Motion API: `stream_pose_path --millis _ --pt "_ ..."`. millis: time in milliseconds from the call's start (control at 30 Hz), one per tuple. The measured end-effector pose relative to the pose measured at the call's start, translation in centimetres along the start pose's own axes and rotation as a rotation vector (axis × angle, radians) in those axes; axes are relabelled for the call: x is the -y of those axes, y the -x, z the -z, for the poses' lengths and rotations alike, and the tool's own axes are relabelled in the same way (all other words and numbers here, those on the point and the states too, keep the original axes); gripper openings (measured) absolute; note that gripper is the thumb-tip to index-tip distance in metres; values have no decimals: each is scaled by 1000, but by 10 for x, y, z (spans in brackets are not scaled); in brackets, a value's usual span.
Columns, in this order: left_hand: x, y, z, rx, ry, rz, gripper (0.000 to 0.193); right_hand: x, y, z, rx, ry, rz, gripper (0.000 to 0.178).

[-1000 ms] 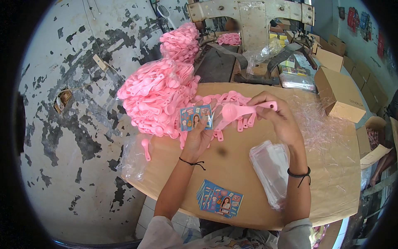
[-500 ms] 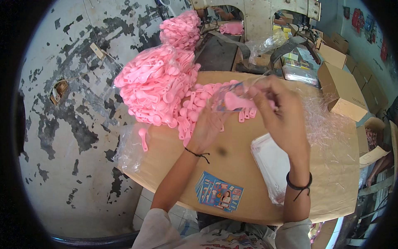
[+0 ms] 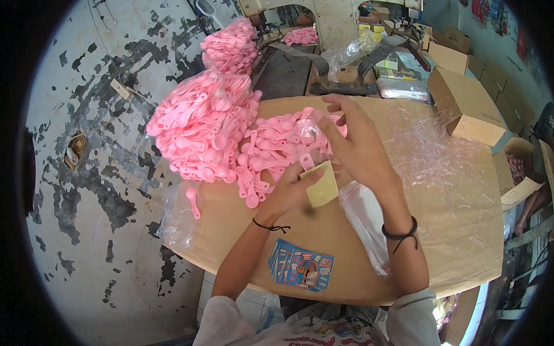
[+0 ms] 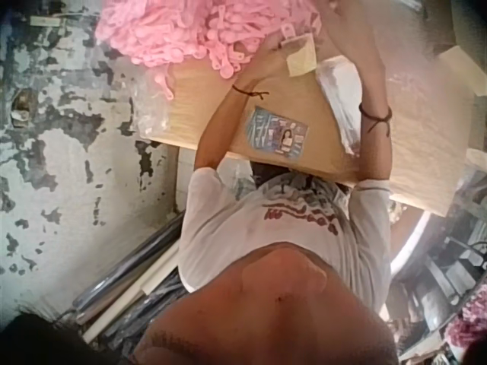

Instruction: Placing a plastic pink item and a paper card into a small plastic sleeve.

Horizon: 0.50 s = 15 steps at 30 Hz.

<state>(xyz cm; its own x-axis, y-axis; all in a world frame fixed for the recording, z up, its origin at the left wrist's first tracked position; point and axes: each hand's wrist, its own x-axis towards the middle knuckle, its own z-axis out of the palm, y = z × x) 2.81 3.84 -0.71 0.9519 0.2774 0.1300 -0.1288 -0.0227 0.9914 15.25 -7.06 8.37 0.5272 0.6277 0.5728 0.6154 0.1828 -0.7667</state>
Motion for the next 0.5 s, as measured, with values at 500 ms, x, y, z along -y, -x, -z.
stream_pose_path --millis 500 --pt "-15 4 20 -255 17 -95 32 -15 3 -3 145 294 281 16"
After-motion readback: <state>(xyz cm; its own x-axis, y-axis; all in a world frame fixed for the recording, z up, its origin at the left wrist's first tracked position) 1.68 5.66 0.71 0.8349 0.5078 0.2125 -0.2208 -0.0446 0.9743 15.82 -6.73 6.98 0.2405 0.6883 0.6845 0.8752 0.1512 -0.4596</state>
